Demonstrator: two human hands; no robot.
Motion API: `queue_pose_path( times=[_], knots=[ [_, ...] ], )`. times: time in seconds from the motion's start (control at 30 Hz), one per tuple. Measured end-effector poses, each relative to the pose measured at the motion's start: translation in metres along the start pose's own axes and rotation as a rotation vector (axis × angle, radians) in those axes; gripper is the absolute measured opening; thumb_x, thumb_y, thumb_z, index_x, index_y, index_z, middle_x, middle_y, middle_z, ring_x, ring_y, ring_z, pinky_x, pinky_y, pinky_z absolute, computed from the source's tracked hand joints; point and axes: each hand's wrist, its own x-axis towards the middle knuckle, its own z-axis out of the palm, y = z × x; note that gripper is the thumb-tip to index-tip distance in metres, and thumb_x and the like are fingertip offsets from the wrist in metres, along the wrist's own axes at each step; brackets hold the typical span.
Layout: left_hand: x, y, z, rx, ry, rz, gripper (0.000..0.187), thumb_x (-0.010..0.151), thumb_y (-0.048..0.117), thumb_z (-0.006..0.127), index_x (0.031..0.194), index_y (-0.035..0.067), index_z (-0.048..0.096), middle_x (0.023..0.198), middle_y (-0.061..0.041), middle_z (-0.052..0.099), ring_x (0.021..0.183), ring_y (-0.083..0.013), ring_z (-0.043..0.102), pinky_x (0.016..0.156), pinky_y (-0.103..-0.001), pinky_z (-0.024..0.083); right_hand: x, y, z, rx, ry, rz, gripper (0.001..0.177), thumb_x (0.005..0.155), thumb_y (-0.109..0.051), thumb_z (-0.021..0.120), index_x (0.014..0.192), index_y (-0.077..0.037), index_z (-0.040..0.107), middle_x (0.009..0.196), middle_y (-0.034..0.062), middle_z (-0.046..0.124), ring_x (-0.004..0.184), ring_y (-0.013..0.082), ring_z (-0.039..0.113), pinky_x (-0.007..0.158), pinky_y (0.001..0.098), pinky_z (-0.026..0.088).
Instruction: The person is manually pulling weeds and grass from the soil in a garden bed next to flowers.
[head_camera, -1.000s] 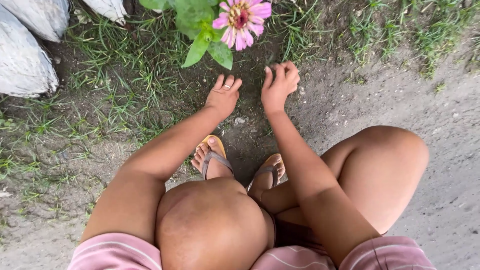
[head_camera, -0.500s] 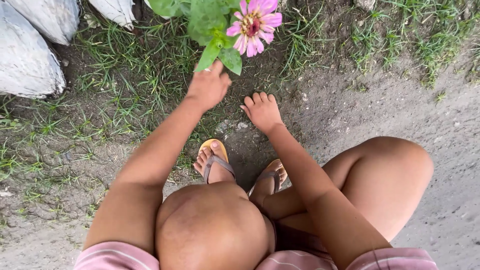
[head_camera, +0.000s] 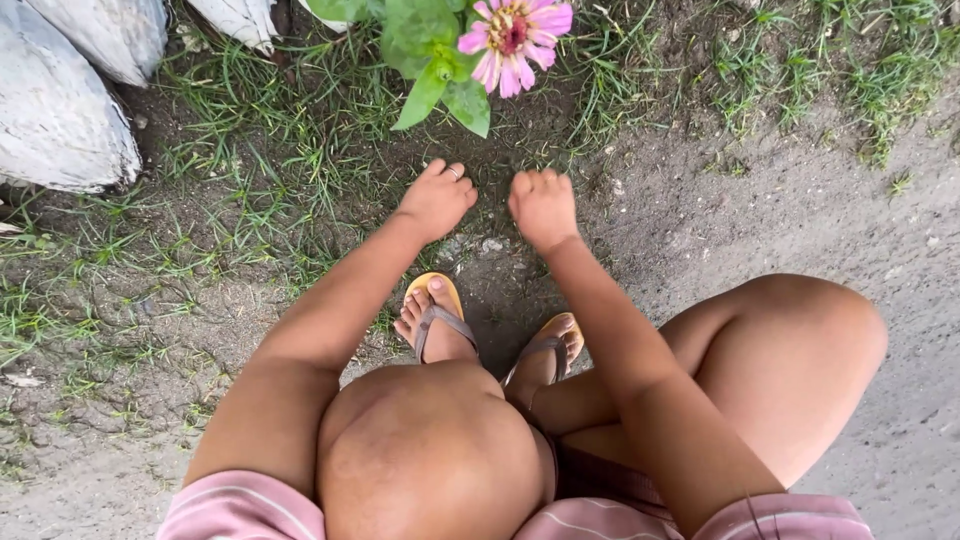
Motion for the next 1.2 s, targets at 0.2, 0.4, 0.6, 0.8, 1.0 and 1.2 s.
queue_pose_path(
  times=[0.2,0.4,0.6,0.8,1.0,1.2],
  knots=[
    [0.031,-0.044,-0.101,-0.015,-0.164,-0.405,0.020,0.102,0.016,0.051,0.098,0.018,0.071,0.085,0.001,0.068,0.089,-0.0202,0.059,0.097,-0.054,0.032,0.025,0.007,-0.017,0.088,-0.100,-0.051,0.026,0.094,-0.041,0.059,0.084,-0.018,0.062,0.077,0.0047,0.068,0.080,0.0261,0.066,0.072,0.0410,0.048],
    [-0.004,-0.067,-0.045,0.093,0.128,-0.487,0.045,0.103,0.050,0.051,0.076,0.019,0.070,0.068,-0.004,0.066,0.090,-0.0246,0.061,0.087,-0.044,0.036,0.043,-0.033,-0.026,0.045,-0.355,-0.048,0.049,0.102,-0.060,0.047,0.104,-0.011,0.055,0.090,0.0091,0.065,0.096,0.0304,0.065,0.085,0.0448,0.047],
    [-0.013,-0.052,-0.038,0.010,-0.050,-0.357,0.040,0.100,0.053,0.050,0.096,0.017,0.067,0.087,-0.006,0.067,0.103,-0.0257,0.056,0.097,-0.046,0.033,0.029,-0.020,0.037,0.082,0.018,-0.238,0.014,0.091,-0.032,0.063,0.093,-0.020,0.059,0.077,0.0026,0.066,0.080,0.0259,0.064,0.073,0.0398,0.046],
    [-0.007,-0.039,-0.052,-0.059,-0.130,-0.278,0.039,0.101,0.050,0.050,0.111,0.013,0.058,0.096,-0.008,0.064,0.110,-0.0271,0.053,0.103,-0.047,0.032,0.032,-0.009,0.007,-0.006,0.045,0.086,0.017,0.085,-0.030,0.063,0.074,-0.018,0.056,0.057,0.0032,0.058,0.056,0.0262,0.060,0.058,0.0406,0.044],
    [0.007,-0.021,-0.034,-0.044,-0.188,-0.019,0.046,0.093,0.060,0.054,0.112,0.019,0.062,0.100,-0.005,0.067,0.112,-0.0236,0.052,0.109,-0.046,0.030,0.024,-0.003,-0.012,0.146,-0.001,-0.194,0.022,0.091,-0.040,0.053,0.077,-0.023,0.057,0.064,0.0010,0.062,0.067,0.0230,0.064,0.064,0.0395,0.047],
    [0.016,-0.010,-0.021,0.005,-0.172,0.012,0.029,0.096,0.041,0.049,0.104,0.017,0.063,0.099,-0.006,0.065,0.112,-0.0239,0.050,0.110,-0.046,0.029,0.001,-0.043,0.015,0.090,-0.051,-0.213,0.031,0.092,-0.044,0.062,0.093,-0.014,0.062,0.077,0.0063,0.063,0.081,0.0282,0.064,0.072,0.0421,0.047]
  ],
)
